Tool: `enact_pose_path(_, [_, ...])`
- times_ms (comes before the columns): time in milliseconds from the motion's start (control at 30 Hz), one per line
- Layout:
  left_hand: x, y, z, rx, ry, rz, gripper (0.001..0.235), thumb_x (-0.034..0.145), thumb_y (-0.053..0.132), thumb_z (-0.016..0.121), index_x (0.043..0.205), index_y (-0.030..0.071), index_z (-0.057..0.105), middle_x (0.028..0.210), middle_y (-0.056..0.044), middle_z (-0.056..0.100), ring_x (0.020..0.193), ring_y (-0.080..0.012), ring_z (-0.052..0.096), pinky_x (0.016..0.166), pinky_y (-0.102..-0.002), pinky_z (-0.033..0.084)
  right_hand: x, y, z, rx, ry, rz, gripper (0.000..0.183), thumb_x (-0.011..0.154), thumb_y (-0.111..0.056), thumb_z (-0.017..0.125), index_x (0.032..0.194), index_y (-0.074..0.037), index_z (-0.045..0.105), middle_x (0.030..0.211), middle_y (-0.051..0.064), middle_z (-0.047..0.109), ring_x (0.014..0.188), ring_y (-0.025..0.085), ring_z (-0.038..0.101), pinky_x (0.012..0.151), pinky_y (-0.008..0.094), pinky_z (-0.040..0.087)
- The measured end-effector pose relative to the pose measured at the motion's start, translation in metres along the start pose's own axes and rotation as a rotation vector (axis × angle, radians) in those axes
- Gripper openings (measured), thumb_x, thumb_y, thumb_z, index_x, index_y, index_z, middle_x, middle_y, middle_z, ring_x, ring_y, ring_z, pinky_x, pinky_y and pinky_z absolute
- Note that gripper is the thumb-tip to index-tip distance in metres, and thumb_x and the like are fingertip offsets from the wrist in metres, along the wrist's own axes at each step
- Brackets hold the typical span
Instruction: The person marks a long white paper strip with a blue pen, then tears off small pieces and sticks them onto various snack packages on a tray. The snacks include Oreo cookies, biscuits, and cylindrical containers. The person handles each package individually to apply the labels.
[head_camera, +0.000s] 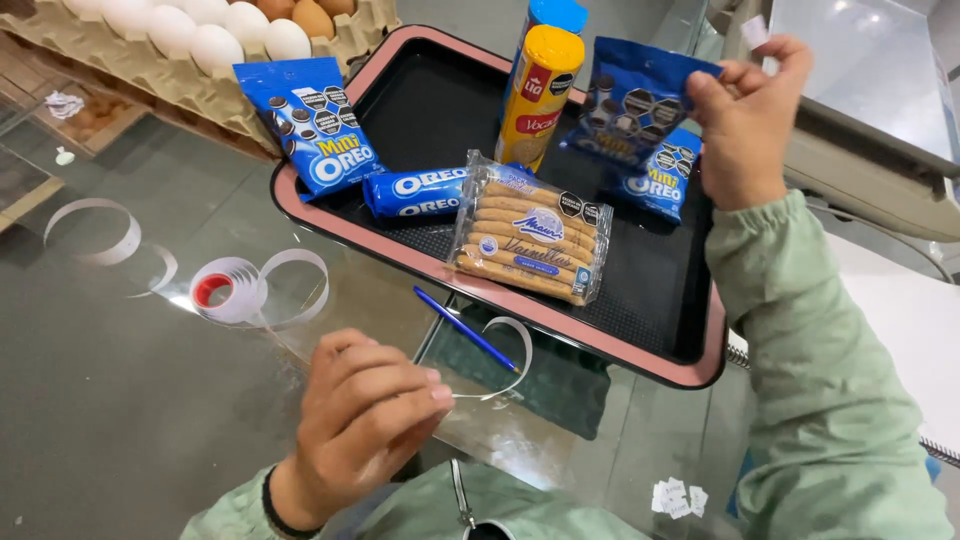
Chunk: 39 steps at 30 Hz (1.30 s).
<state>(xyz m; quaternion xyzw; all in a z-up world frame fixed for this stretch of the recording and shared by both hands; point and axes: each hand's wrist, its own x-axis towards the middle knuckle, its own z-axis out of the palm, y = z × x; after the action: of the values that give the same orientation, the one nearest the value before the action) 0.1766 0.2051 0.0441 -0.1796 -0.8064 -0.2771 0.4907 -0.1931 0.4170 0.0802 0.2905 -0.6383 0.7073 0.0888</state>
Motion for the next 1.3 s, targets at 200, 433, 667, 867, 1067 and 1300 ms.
enact_pose_path(200, [0.043, 0.006, 0.023, -0.28, -0.01, -0.46, 0.068, 0.078, 0.04, 0.069, 0.129, 0.005, 0.042, 0.129, -0.013, 0.052, 0.122, -0.0255, 0.053, 0.104, -0.036, 0.047, -0.048, -0.11, 0.018, -0.183, -0.268, -0.275, 0.048, 0.104, -0.002, 0.071, 0.12, -0.017, 0.028, 0.105, 0.012, 0.049, 0.1, 0.016, 0.051, 0.08, 0.027, 0.046])
enact_pose_path(433, [0.074, 0.016, 0.053, -0.666, 0.029, -0.742, 0.051, 0.083, 0.047, 0.055, 0.114, 0.006, 0.056, 0.109, -0.007, 0.066, 0.103, -0.0201, 0.065, 0.089, -0.033, 0.054, -0.114, -0.155, 0.072, 0.135, -0.308, 0.102, 0.057, 0.08, -0.002, 0.072, 0.117, -0.015, 0.03, 0.094, 0.009, 0.06, 0.075, 0.009, 0.059, 0.069, 0.02, 0.053])
enact_pose_path(667, [0.068, 0.007, 0.05, -0.896, 0.22, -1.09, 0.041, 0.086, 0.037, 0.05, 0.109, 0.005, 0.06, 0.1, -0.011, 0.07, 0.092, -0.0231, 0.07, 0.079, -0.034, 0.06, -0.146, -0.169, 0.085, -0.449, -0.431, -0.331, 0.022, 0.087, -0.031, 0.06, 0.093, -0.012, 0.052, 0.117, 0.008, 0.037, 0.117, 0.021, 0.039, 0.11, 0.034, 0.032])
enact_pose_path(867, [0.062, 0.006, 0.047, -0.802, 0.246, -1.011, 0.038, 0.09, 0.037, 0.046, 0.103, 0.005, 0.063, 0.097, -0.009, 0.07, 0.089, -0.0206, 0.07, 0.079, -0.032, 0.059, -0.143, -0.149, 0.12, -0.505, -0.541, -0.225, 0.017, 0.086, -0.031, 0.063, 0.081, -0.015, 0.058, 0.11, 0.006, 0.032, 0.113, 0.02, 0.036, 0.104, 0.036, 0.031])
enact_pose_path(1067, [0.051, 0.003, 0.05, -0.757, 0.206, -0.968, 0.031, 0.092, 0.036, 0.045, 0.086, 0.008, 0.056, 0.079, -0.003, 0.06, 0.075, -0.0137, 0.059, 0.067, -0.029, 0.052, -0.145, -0.139, 0.131, -0.55, -0.457, -0.255, 0.018, 0.087, -0.03, 0.065, 0.08, -0.014, 0.058, 0.104, 0.006, 0.033, 0.106, 0.02, 0.035, 0.098, 0.034, 0.032])
enact_pose_path(1300, [0.043, 0.008, 0.049, -0.714, 0.198, -0.815, 0.038, 0.096, 0.032, 0.045, 0.064, 0.014, 0.036, 0.055, 0.007, 0.033, 0.051, -0.005, 0.031, 0.045, -0.026, 0.028, -0.147, -0.129, 0.133, -0.583, -0.28, -0.475, 0.054, 0.073, -0.036, 0.076, 0.093, -0.006, 0.035, 0.108, 0.015, 0.036, 0.105, 0.028, 0.038, 0.092, 0.038, 0.031])
